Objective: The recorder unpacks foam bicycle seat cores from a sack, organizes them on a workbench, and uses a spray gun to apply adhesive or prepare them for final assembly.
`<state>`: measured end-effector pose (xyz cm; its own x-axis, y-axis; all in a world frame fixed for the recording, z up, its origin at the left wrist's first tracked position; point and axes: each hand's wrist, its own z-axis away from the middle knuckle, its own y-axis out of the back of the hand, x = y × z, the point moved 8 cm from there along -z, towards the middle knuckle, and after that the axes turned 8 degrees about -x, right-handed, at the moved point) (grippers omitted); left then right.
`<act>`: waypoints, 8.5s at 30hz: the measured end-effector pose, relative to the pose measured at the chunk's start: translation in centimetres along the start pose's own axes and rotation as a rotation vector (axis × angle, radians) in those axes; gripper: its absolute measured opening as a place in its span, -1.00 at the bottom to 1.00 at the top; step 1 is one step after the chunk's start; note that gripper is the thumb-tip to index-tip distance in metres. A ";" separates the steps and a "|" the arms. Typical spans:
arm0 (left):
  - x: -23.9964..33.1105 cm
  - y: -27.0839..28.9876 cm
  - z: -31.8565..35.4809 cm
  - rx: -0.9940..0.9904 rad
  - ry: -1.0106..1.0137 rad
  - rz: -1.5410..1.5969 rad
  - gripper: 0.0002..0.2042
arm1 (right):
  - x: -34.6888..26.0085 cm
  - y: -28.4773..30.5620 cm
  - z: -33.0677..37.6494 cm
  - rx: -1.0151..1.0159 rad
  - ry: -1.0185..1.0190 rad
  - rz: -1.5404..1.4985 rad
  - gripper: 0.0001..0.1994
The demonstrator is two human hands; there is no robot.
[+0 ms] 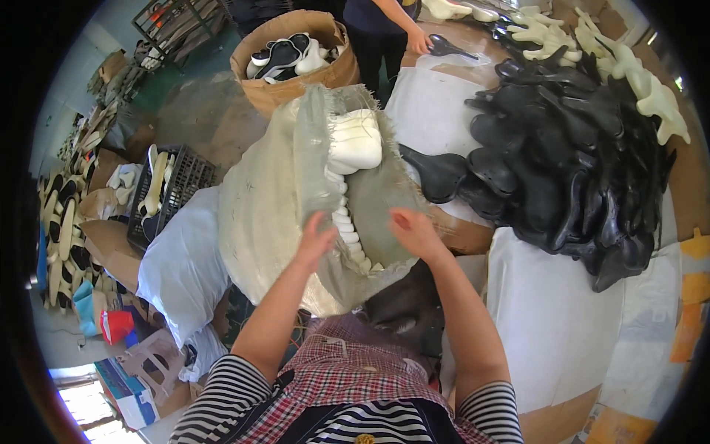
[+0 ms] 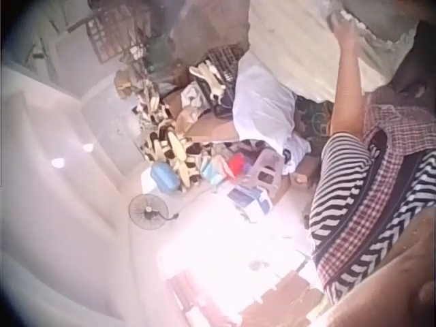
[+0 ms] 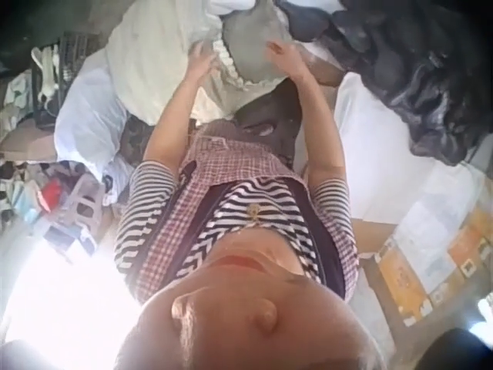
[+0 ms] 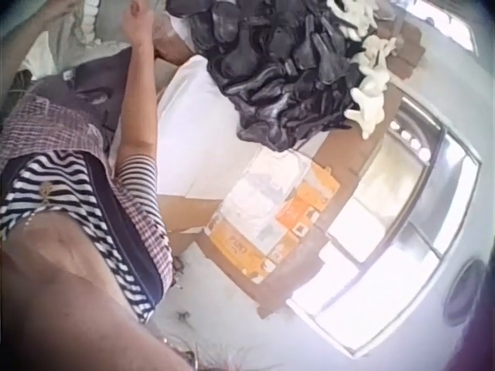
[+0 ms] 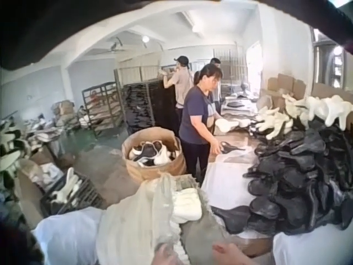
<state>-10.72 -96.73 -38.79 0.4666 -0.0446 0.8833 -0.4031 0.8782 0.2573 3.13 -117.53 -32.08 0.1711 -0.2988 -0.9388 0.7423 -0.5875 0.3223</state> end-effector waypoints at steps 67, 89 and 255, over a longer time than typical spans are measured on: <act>37.2 -54.1 25.3 -0.748 -0.756 0.135 -0.68 | -8.6 39.9 46.7 1.353 -0.127 0.632 -0.27; 18.4 -42.4 -3.3 -0.446 -0.228 -0.349 -0.93 | 17.3 34.4 58.7 1.588 -0.311 -0.258 -0.71; 17.7 3.2 -2.0 -0.769 -0.689 -1.601 -0.63 | -0.4 0.6 2.1 0.324 -0.289 0.114 -0.54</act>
<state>-2.16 -93.75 -23.08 -0.4340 -0.8991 0.0570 0.5053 -0.1906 0.8416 2.15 -119.30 -31.22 0.0179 -0.5462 -0.8375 0.4804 -0.7299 0.4863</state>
